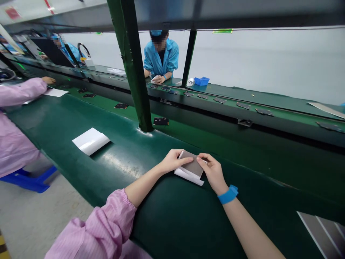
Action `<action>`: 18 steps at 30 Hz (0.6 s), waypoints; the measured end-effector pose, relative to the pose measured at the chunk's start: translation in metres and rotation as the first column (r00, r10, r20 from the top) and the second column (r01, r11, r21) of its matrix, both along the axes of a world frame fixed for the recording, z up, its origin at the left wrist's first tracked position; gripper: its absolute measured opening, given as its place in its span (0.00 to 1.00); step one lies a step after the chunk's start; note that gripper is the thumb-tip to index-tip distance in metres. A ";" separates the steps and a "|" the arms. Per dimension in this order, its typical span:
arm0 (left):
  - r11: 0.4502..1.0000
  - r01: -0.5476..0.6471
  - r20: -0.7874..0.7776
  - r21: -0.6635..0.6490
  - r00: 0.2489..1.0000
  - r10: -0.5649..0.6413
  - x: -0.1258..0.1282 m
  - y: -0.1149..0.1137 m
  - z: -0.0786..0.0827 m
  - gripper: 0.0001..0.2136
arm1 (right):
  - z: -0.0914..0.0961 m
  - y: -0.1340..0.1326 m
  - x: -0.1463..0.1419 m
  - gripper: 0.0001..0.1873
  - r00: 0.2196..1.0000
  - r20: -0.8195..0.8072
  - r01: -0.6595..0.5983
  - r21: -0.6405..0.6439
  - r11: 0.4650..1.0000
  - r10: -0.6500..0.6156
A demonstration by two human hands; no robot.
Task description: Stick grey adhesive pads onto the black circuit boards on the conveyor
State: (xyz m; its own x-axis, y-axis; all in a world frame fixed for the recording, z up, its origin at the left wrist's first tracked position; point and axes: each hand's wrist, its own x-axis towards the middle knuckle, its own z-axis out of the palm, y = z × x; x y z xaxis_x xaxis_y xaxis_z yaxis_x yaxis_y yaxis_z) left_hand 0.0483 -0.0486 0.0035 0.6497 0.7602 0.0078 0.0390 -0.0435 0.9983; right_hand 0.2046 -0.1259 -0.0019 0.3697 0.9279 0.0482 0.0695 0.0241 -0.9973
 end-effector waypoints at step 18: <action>1.000 0.022 -0.024 0.000 0.999 -0.022 0.000 0.002 -0.001 0.18 | 0.000 0.002 0.005 0.27 0.986 0.160 0.041 0.020 0.999 -0.043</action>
